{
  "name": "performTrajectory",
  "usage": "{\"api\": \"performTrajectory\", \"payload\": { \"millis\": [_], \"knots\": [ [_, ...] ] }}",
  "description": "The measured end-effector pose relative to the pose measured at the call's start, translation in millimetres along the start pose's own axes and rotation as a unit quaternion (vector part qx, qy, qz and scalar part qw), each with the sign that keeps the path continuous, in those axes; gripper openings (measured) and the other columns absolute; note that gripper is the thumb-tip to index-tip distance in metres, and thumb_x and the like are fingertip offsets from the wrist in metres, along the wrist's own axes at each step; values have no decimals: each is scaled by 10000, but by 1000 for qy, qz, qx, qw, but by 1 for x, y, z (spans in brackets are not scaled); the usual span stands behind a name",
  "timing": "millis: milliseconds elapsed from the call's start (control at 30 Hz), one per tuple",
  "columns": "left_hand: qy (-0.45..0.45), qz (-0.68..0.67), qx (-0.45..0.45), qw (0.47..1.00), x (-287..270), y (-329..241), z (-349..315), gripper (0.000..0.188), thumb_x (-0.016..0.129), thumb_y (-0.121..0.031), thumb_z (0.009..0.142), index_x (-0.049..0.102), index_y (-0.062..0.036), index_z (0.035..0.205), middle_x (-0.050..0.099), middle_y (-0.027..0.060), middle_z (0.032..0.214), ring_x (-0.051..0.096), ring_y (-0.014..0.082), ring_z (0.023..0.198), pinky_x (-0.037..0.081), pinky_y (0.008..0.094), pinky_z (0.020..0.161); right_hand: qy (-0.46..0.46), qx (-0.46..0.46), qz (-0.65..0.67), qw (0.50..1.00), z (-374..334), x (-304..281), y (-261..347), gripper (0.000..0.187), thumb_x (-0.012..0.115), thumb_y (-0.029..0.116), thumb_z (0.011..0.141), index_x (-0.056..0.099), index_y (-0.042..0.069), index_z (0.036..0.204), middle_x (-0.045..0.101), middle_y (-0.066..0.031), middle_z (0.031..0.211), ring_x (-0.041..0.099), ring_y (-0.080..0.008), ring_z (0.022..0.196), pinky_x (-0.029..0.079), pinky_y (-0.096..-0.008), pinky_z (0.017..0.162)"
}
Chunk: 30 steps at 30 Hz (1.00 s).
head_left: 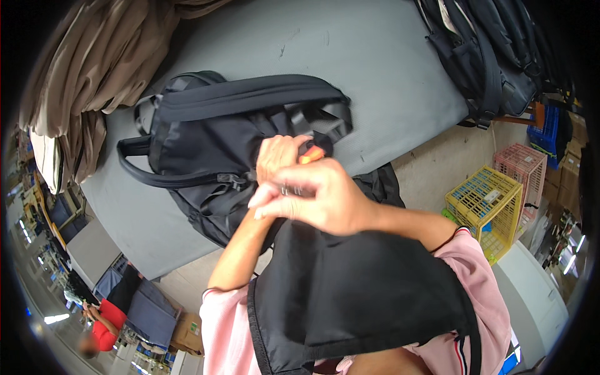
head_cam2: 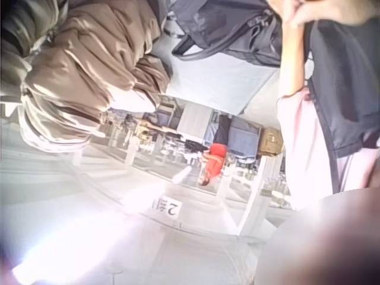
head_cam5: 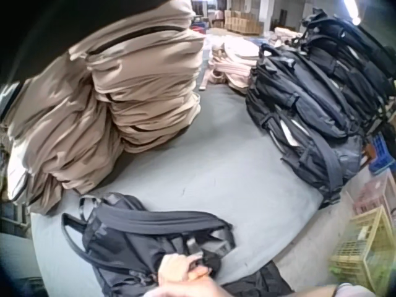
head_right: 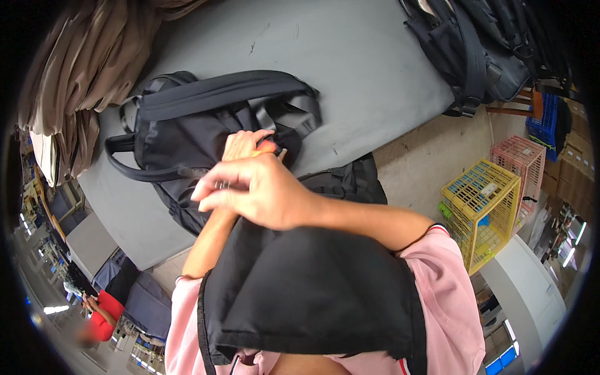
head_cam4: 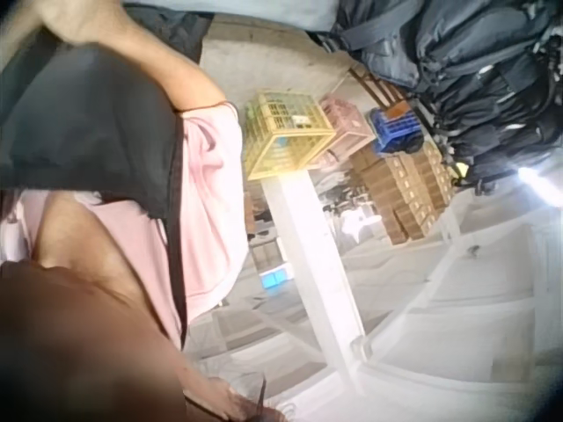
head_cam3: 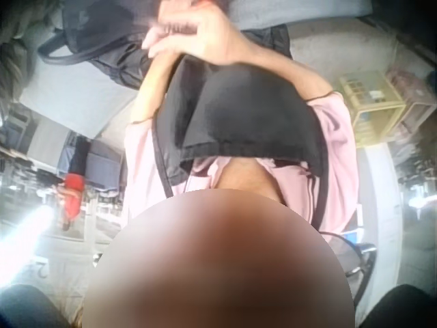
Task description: Inspecting and trimming loose threads from a finished black backpack using small snips.
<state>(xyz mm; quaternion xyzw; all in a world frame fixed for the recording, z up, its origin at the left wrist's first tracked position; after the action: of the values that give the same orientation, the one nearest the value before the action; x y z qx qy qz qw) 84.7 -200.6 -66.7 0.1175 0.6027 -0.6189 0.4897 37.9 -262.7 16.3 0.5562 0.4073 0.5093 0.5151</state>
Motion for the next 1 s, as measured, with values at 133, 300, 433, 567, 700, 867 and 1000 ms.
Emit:
{"api": "performTrajectory", "payload": {
  "millis": [133, 300, 433, 567, 700, 867, 1000],
  "knots": [
    [-27, -96, -54, 993, -6, 7, -3, 441, 764, -174, 599, 598, -62, 992, 591, 90, 799, 553, 272, 745, 427, 350, 719, -246, 117, -42, 961, -23, -60, -39, 95, 585, 14, 857, 645, -19, 923, 546, -32, 826, 597, -106, 758, 469, -226, 647],
    [-13, -132, -118, 984, -12, 14, -3, 565, 760, -154, 588, 563, -72, 1111, 617, 93, 898, 565, 264, 836, 443, 352, 755, -143, 42, -259, 954, -27, -46, -27, 260, 713, 26, 735, 674, 61, 990, 497, -10, 748, 471, -92, 650, 403, -242, 594],
    [-4, -136, -139, 981, -15, 15, 0, 700, 758, -159, 584, 493, -83, 1227, 620, 101, 921, 568, 271, 850, 447, 356, 780, -161, 32, -306, 938, -16, -27, -41, 235, 739, 45, 707, 677, 67, 933, 500, -41, 738, 468, -136, 617, 412, -261, 590],
    [0, -167, -166, 972, -12, 20, -2, 771, 758, -168, 596, 438, -96, 1294, 615, 102, 895, 568, 281, 844, 455, 363, 787, -141, 55, -305, 940, -11, -26, -55, 147, 716, 45, 726, 654, 29, 859, 497, -49, 732, 456, -137, 610, 400, -261, 578],
    [32, -183, -225, 956, -14, 23, 0, 829, 797, -213, 588, 416, -122, 1318, 587, 70, 817, 563, 267, 841, 462, 368, 773, -228, 85, -182, 953, -23, -40, -54, 68, 669, 37, 766, 608, 8, 759, 479, -1, 709, 410, -77, 598, 364, -226, 550],
    [38, -221, -237, 945, -12, 28, 1, 948, 838, -221, 552, 353, -177, 1366, 595, 108, 939, 560, 270, 929, 452, 386, 848, -265, 130, -187, 937, -43, -60, -48, 140, 675, 22, 759, 601, 2, 876, 486, -20, 725, 468, -85, 609, 402, -251, 528],
    [52, -248, -257, 933, -11, 30, -1, 961, 839, -217, 550, 343, -187, 1372, 598, 115, 960, 561, 276, 952, 451, 388, 859, -191, 21, -416, 889, -36, -44, -22, 234, 709, 57, 713, 596, 36, 917, 530, -73, 795, 545, -196, 635, 458, -309, 570]
  ]
}}
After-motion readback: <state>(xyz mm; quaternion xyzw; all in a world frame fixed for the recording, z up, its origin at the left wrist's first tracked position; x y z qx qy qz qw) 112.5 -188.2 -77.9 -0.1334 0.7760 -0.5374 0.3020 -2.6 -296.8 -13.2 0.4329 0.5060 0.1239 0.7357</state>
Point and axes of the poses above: each hand's wrist, its own z-axis towards the middle knuckle, its own x-axis out of the palm, y = z × x, the point moved 6 cm from there along z, towards the middle knuckle
